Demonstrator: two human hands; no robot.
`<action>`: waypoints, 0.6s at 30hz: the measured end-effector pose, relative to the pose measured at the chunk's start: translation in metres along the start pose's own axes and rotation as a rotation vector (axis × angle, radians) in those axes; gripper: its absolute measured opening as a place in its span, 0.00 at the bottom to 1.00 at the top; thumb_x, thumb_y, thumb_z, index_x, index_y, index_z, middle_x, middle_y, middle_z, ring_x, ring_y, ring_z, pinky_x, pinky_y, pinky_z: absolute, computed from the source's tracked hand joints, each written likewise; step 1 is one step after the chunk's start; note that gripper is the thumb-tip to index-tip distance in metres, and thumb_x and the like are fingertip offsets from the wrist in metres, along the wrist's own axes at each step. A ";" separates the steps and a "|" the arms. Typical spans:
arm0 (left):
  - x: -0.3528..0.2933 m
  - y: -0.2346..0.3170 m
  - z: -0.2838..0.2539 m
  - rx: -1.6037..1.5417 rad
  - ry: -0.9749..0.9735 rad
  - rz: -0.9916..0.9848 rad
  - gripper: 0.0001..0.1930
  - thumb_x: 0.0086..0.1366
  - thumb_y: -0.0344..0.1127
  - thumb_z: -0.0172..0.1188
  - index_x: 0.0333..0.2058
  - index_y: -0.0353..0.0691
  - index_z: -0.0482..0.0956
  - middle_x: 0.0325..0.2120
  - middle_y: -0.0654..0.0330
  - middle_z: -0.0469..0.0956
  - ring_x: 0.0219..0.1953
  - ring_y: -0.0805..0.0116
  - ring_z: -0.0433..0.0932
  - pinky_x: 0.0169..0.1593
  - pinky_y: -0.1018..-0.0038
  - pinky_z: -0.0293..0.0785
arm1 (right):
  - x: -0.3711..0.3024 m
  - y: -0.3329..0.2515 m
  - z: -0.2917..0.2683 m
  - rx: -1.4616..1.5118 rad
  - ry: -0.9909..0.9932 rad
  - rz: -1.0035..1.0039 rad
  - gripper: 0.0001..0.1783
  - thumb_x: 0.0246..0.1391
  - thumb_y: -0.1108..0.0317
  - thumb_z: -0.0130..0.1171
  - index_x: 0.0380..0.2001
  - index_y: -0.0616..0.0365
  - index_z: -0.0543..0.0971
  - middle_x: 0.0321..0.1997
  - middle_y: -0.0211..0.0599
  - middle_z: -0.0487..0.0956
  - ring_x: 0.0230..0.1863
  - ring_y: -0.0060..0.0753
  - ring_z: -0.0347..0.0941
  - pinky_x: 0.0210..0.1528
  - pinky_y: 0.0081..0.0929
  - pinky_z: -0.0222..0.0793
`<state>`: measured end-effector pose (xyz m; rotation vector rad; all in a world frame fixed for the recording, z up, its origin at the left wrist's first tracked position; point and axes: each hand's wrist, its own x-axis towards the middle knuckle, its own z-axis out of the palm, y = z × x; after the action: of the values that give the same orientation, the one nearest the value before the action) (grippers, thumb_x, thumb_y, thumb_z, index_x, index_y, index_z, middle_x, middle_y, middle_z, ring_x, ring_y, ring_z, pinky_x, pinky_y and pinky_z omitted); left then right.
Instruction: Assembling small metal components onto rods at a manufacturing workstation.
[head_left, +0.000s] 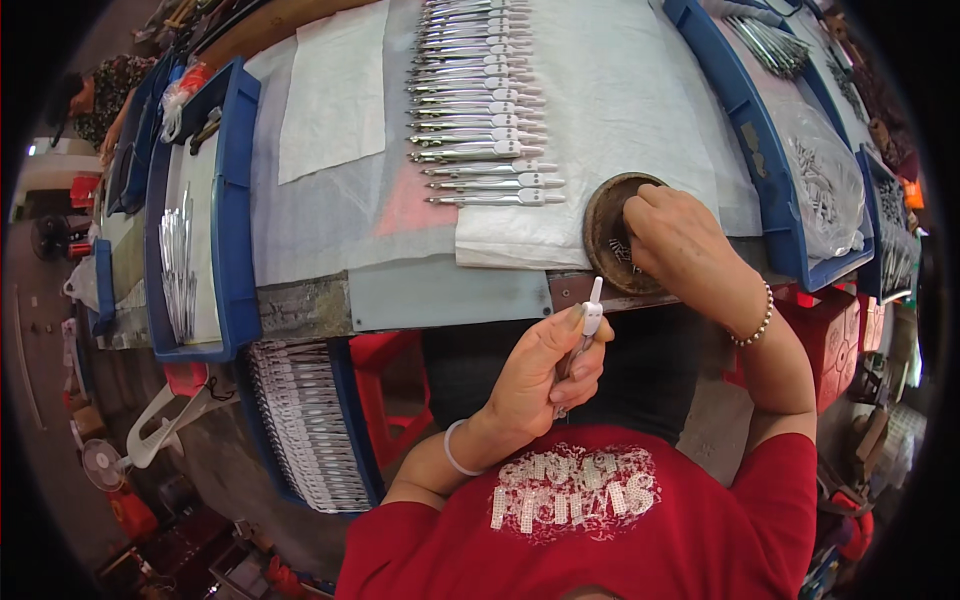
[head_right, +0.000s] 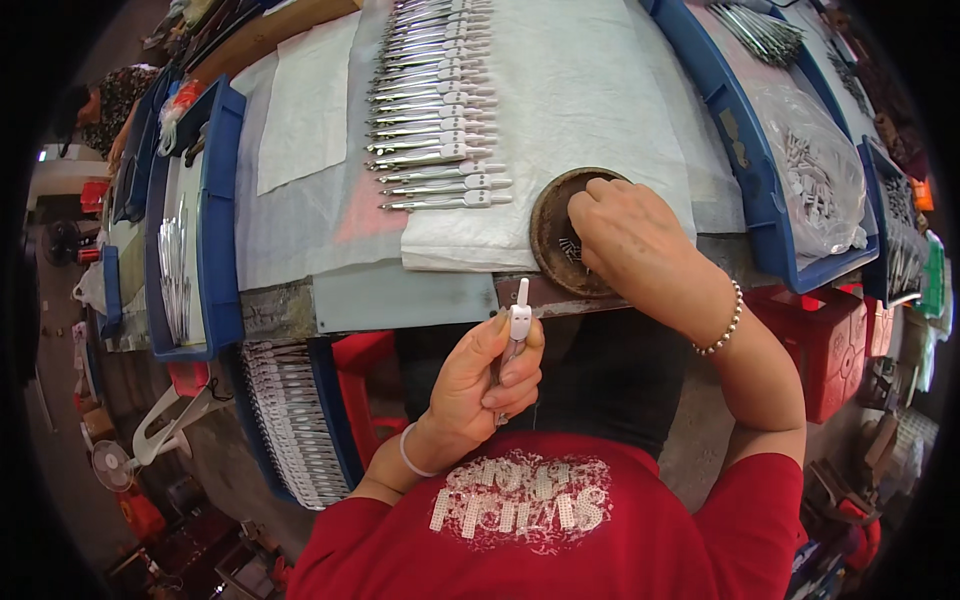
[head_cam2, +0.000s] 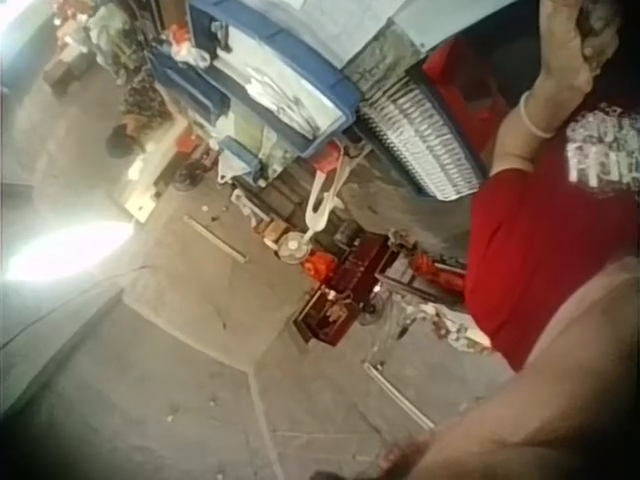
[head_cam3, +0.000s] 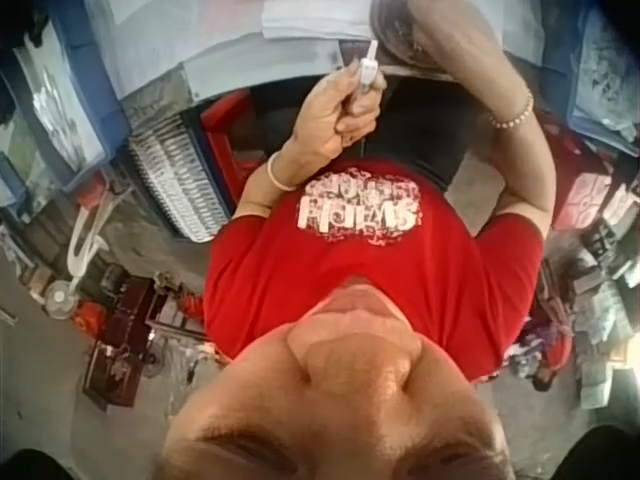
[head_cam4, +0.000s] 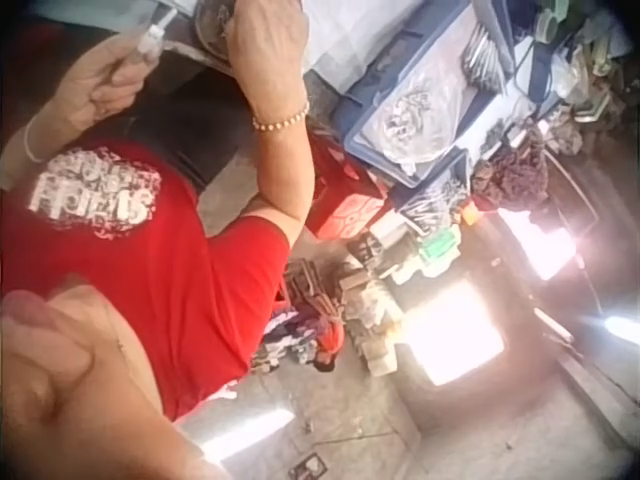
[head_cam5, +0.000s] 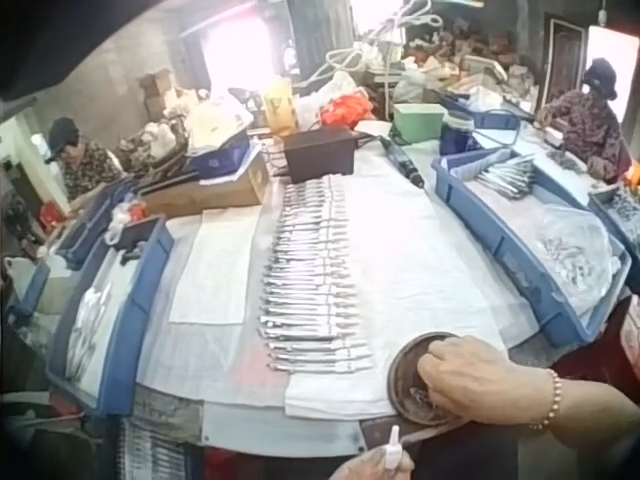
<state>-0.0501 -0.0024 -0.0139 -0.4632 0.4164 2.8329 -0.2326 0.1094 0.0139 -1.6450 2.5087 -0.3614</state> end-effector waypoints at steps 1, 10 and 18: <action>0.000 0.000 -0.001 -0.003 0.000 0.003 0.18 0.68 0.47 0.43 0.38 0.37 0.70 0.16 0.68 0.63 0.10 0.84 0.52 0.14 0.84 0.50 | 0.001 0.002 0.000 0.022 0.001 -0.007 0.05 0.40 0.76 0.52 0.21 0.62 0.66 0.24 0.43 0.68 0.31 0.48 0.67 0.34 0.37 0.62; 0.003 -0.001 -0.008 -0.097 -0.034 -0.011 0.17 0.67 0.47 0.44 0.38 0.36 0.70 0.16 0.68 0.63 0.10 0.84 0.53 0.14 0.84 0.50 | -0.007 -0.007 -0.020 0.473 0.142 0.222 0.04 0.41 0.80 0.53 0.23 0.64 0.69 0.20 0.44 0.71 0.21 0.37 0.68 0.27 0.24 0.64; 0.007 -0.005 -0.005 -0.001 0.041 0.079 0.15 0.68 0.45 0.44 0.36 0.38 0.70 0.16 0.67 0.64 0.10 0.84 0.54 0.13 0.87 0.50 | -0.032 -0.050 -0.023 1.193 -0.036 0.323 0.06 0.43 0.81 0.55 0.28 0.64 0.76 0.25 0.31 0.77 0.28 0.18 0.73 0.30 0.16 0.69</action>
<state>-0.0539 0.0019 -0.0222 -0.5167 0.4514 2.9038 -0.1803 0.1223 0.0482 -0.7279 1.7575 -1.3828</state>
